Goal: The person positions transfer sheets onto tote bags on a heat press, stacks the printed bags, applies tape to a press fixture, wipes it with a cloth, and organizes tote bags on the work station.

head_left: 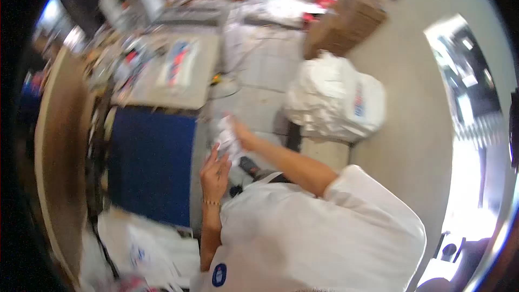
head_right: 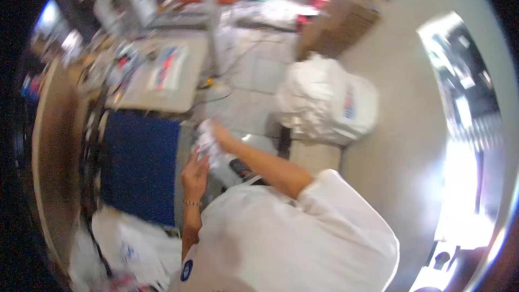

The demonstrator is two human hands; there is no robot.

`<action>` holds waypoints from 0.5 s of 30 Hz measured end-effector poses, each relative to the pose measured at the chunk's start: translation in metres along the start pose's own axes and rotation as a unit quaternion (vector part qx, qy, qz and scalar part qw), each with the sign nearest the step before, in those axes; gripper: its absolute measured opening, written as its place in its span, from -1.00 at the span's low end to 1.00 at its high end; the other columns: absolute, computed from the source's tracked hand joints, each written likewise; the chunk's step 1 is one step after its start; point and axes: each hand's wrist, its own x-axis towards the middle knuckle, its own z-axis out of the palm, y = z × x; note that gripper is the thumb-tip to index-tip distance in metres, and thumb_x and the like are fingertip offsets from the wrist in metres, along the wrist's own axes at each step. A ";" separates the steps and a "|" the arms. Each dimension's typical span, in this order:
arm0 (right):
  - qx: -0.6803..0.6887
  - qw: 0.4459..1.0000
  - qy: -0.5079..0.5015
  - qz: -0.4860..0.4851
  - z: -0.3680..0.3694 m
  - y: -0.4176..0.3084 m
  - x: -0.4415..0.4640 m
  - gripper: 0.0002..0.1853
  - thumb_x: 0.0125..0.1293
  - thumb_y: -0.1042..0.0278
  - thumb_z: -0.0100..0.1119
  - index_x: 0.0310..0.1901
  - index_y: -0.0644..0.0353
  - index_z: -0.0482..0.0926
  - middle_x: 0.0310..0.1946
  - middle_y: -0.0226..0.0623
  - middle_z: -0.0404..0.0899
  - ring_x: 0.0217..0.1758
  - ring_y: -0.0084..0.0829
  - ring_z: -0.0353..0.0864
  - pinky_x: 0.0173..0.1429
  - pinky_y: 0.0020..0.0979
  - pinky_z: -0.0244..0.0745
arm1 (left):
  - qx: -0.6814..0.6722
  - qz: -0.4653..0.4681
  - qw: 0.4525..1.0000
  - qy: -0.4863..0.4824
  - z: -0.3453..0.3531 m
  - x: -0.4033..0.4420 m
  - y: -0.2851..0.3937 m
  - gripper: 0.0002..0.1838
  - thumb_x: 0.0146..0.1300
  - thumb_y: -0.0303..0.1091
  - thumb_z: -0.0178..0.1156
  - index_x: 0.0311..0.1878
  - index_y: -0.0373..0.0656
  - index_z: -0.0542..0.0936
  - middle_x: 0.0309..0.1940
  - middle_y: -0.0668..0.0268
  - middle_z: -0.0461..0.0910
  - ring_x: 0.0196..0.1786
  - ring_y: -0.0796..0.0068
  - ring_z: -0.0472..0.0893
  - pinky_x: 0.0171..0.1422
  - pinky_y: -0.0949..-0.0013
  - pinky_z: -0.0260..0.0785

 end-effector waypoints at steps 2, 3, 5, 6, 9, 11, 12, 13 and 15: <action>0.077 0.992 -0.103 -0.001 0.007 0.025 0.013 -0.42 0.42 -0.31 -0.19 -0.25 0.10 0.54 -0.38 -0.26 0.62 -0.37 -0.31 0.61 -0.28 -0.18 0.55 | -0.136 0.100 0.985 0.033 0.003 0.014 0.033 -0.28 0.34 0.12 0.10 0.36 -0.25 0.34 0.42 -0.18 0.14 0.45 -0.17 0.19 0.46 -0.01 0.09; 0.165 0.970 -0.169 0.056 0.017 0.022 -0.004 -0.56 0.43 -0.16 -0.07 -0.28 0.08 0.54 -0.40 -0.29 0.62 -0.39 -0.34 0.62 -0.30 -0.21 0.55 | -0.117 0.097 0.976 0.156 -0.005 0.014 0.044 -0.31 0.35 0.06 0.12 0.37 -0.24 0.32 0.41 -0.14 0.18 0.47 -0.12 0.17 0.48 0.01 0.05; 0.267 0.944 -0.192 0.039 0.034 0.031 -0.029 -0.69 0.40 -0.04 0.01 -0.25 0.02 0.52 -0.39 -0.39 0.61 -0.37 -0.45 0.58 -0.28 -0.33 0.54 | -0.092 0.142 0.973 0.159 -0.027 0.018 0.045 -0.38 0.39 0.02 0.10 0.30 -0.30 0.38 0.38 -0.08 0.24 0.45 -0.03 0.22 0.48 0.05 0.07; 0.260 0.947 -0.187 0.041 0.030 0.041 -0.039 -0.73 0.39 -0.01 0.03 -0.23 0.02 0.52 -0.38 -0.43 0.59 -0.35 -0.46 0.58 -0.26 -0.34 0.54 | -0.150 0.129 0.966 0.165 -0.032 0.017 0.029 -0.39 0.40 0.02 0.08 0.29 -0.30 0.39 0.38 -0.05 0.26 0.44 0.00 0.23 0.48 0.06 0.07; 0.111 0.981 -0.154 0.037 0.007 0.030 -0.098 -0.79 0.35 0.11 0.08 -0.14 0.01 0.53 -0.31 -0.49 0.54 -0.31 -0.47 0.58 -0.20 -0.35 0.55 | 0.005 0.040 0.979 0.201 -0.082 0.017 -0.044 -0.40 0.41 0.00 0.07 0.27 -0.34 0.40 0.26 0.00 0.42 0.33 0.06 0.40 0.42 0.06 0.18; 0.107 0.984 -0.134 -0.047 -0.011 0.034 -0.112 -0.78 0.35 0.17 0.06 -0.07 0.05 0.52 -0.30 -0.46 0.51 -0.27 -0.47 0.58 -0.20 -0.30 0.57 | 0.185 -0.077 0.955 0.219 -0.110 0.017 -0.163 -0.43 0.34 0.02 0.16 0.15 -0.33 0.50 0.15 -0.02 0.52 0.21 0.05 0.48 0.29 0.03 0.31; 0.124 0.982 -0.134 -0.053 -0.021 0.032 -0.117 -0.77 0.35 0.18 0.06 -0.05 0.06 0.52 -0.30 -0.44 0.51 -0.27 -0.47 0.57 -0.19 -0.29 0.57 | 0.183 -0.062 0.957 0.216 -0.106 0.027 -0.161 -0.43 0.34 0.02 0.16 0.15 -0.33 0.50 0.15 -0.02 0.52 0.21 0.05 0.48 0.29 0.03 0.31; 0.143 0.979 -0.134 -0.060 -0.030 0.030 -0.122 -0.75 0.34 0.19 0.05 -0.03 0.07 0.51 -0.31 -0.41 0.51 -0.27 -0.48 0.56 -0.18 -0.28 0.58 | 0.248 -0.147 0.923 0.256 -0.101 0.039 -0.158 -0.42 0.32 0.03 0.19 0.13 -0.33 0.52 0.10 -0.03 0.54 0.16 -0.01 0.51 0.26 0.00 0.33; 0.155 0.979 -0.122 -0.040 -0.029 0.021 -0.114 -0.78 0.34 0.24 0.04 -0.07 0.11 0.52 -0.33 -0.39 0.51 -0.27 -0.46 0.57 -0.16 -0.29 0.57 | 0.315 -0.275 0.895 0.153 -0.081 0.069 -0.071 -0.35 0.25 0.23 0.14 0.08 -0.20 0.59 0.12 0.05 0.56 0.12 0.03 0.55 0.14 0.07 0.42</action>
